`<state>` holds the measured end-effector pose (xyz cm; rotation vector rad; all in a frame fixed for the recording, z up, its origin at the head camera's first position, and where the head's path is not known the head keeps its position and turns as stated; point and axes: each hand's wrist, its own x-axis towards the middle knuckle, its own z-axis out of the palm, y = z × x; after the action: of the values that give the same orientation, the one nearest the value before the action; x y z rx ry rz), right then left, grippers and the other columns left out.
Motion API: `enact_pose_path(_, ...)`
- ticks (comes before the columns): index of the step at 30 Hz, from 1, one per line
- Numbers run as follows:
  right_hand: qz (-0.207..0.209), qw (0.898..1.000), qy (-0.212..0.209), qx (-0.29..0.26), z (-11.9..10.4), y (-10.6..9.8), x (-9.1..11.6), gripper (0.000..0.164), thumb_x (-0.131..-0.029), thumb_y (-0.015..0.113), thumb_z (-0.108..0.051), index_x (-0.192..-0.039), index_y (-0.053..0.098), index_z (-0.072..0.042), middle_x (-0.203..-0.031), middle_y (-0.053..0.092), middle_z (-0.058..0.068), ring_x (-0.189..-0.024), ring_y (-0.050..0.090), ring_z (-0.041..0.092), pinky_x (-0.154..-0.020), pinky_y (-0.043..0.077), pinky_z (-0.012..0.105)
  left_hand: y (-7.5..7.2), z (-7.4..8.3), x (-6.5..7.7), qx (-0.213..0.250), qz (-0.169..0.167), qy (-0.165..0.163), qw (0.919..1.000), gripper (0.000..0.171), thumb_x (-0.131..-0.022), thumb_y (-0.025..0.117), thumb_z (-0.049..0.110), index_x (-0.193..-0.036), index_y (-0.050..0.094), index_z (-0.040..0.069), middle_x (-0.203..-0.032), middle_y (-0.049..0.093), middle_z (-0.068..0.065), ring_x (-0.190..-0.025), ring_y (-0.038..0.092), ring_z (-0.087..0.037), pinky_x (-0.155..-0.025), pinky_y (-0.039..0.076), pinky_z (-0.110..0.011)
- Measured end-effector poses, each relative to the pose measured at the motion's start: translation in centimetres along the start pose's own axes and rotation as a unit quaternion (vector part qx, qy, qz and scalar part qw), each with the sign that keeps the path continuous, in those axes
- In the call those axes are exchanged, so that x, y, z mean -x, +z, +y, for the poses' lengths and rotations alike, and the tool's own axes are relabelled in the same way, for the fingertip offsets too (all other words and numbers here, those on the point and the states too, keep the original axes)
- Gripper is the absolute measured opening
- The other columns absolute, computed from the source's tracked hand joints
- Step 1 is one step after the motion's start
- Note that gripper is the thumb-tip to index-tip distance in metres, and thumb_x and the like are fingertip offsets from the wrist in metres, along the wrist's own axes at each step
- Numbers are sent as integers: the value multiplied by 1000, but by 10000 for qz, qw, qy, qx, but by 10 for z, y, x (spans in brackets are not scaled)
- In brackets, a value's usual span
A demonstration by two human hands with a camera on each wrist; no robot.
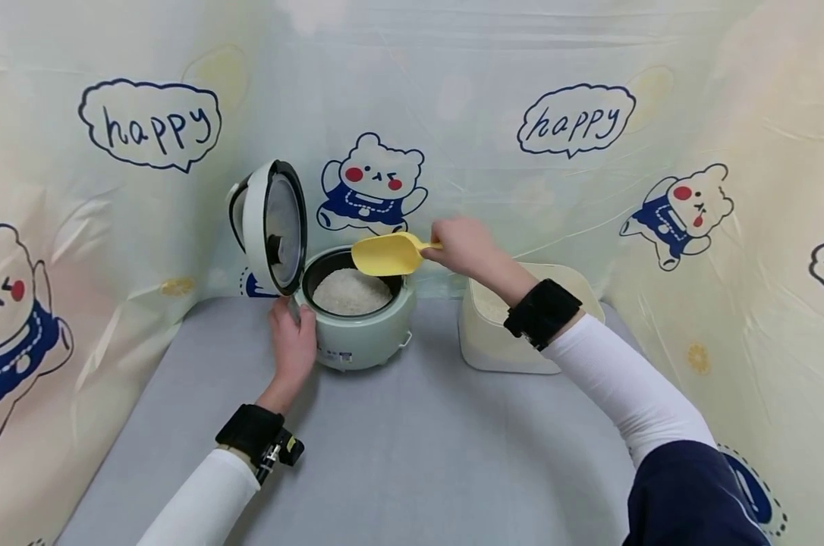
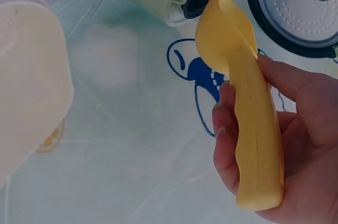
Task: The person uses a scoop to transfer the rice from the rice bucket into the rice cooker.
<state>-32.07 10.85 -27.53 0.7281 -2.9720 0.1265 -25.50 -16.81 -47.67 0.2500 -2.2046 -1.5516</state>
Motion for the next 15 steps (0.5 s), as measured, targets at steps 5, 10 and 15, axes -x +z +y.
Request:
enact_pose_path(5, -259, 9955, 210, -890, 20, 2, 9, 33, -99, 69, -34, -102, 73, -2, -87, 69, 10, -76, 60, 25, -68, 49, 34, 0, 4, -1, -58, -8, 28, 10000, 61, -106, 39, 30, -154, 29, -7, -152, 31, -33, -139, 38, -44, -118, 28, -57)
enact_pose_path(10, -577, 9808, 355, -1831, 46, 6, 23, 31, -103, 63, -30, -101, 69, 1, -88, 69, 15, -76, 68, 31, -68, 54, 34, 0, 4, -2, 2, 39, 69, 10000, 60, -106, 40, 28, -153, 30, -7, -151, 32, -33, -139, 38, -43, -119, 28, -55)
enact_pose_path(15, -729, 9637, 645, -2485, 80, 14, 44, 36, -107, 57, -31, -109, 67, 3, -95, 71, 19, -78, 69, 34, -68, 56, 36, 0, 1, -1, -25, 26, 58, 10000, 59, -106, 40, 27, -153, 29, -7, -150, 32, -33, -140, 37, -43, -119, 27, -55)
